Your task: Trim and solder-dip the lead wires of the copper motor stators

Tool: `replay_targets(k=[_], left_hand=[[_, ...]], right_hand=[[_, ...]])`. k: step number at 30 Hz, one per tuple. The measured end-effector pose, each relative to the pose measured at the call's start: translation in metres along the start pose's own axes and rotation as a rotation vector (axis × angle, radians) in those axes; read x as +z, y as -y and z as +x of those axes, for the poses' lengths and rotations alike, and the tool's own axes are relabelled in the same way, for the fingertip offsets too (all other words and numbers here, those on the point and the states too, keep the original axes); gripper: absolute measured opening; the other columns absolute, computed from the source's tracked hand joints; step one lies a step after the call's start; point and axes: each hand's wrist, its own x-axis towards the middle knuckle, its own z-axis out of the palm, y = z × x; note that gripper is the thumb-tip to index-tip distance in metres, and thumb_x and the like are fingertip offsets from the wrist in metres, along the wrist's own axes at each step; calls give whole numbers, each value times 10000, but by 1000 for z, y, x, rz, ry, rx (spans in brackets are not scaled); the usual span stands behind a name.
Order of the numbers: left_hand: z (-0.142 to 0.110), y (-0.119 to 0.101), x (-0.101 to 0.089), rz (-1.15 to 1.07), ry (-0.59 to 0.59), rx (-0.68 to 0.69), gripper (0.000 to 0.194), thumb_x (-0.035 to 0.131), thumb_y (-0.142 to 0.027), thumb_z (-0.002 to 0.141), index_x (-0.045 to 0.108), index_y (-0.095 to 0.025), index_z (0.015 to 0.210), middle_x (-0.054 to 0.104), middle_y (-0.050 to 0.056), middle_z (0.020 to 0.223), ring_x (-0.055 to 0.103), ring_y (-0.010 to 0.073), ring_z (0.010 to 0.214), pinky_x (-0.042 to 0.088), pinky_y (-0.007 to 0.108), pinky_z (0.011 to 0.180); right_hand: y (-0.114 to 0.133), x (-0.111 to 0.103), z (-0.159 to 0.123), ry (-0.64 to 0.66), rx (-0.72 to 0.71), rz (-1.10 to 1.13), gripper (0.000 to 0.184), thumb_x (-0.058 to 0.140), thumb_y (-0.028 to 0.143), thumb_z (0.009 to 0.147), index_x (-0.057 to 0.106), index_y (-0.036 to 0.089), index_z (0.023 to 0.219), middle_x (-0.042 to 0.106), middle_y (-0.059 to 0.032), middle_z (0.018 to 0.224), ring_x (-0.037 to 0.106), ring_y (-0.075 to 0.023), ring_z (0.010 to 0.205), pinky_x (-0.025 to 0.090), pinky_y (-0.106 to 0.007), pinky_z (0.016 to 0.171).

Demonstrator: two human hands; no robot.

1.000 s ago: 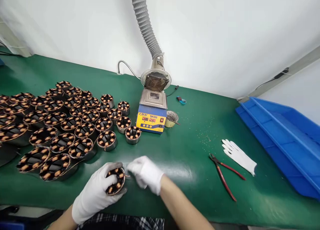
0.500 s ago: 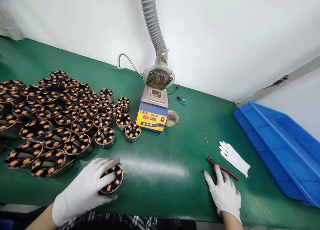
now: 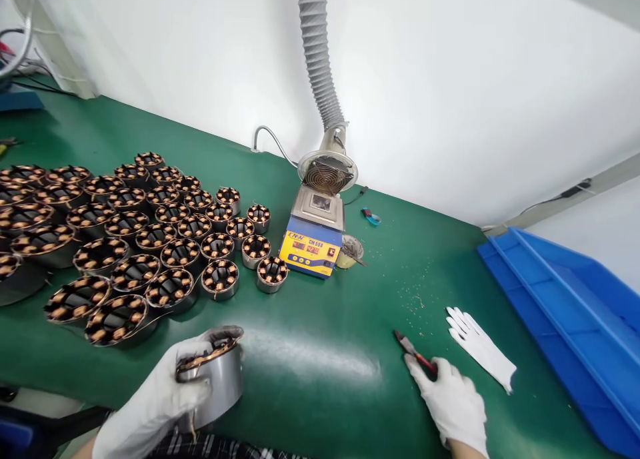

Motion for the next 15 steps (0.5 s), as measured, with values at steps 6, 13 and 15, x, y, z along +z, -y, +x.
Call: replay_targets(k=[6, 13, 15], left_hand=[[-18, -9, 10, -593, 49, -302, 535, 767, -497, 520, 600, -227, 951, 716, 78, 886, 662, 234, 796, 515, 341, 710], [-25, -7, 7, -749, 106, -458, 519, 656, -555, 562, 613, -230, 964, 728, 48, 749, 682, 271, 766, 514, 423, 776], [-29, -3, 2, -794, 167, -494, 492, 619, -575, 601, 630, -224, 946, 729, 48, 755, 682, 270, 773, 513, 419, 786]], right_hand=[[99, 16, -67, -113, -485, 312, 225, 435, 278, 631, 536, 206, 819, 657, -103, 771, 638, -245, 693, 515, -346, 614], [179, -29, -110, -176, -1206, 509, 294, 355, 105, 796, 498, 212, 1030, 655, -59, 819, 622, -180, 700, 515, -298, 632], [184, -41, -108, -217, -1297, 460, 368, 348, 102, 797, 456, 202, 1135, 650, -85, 911, 620, -203, 805, 513, -346, 718]])
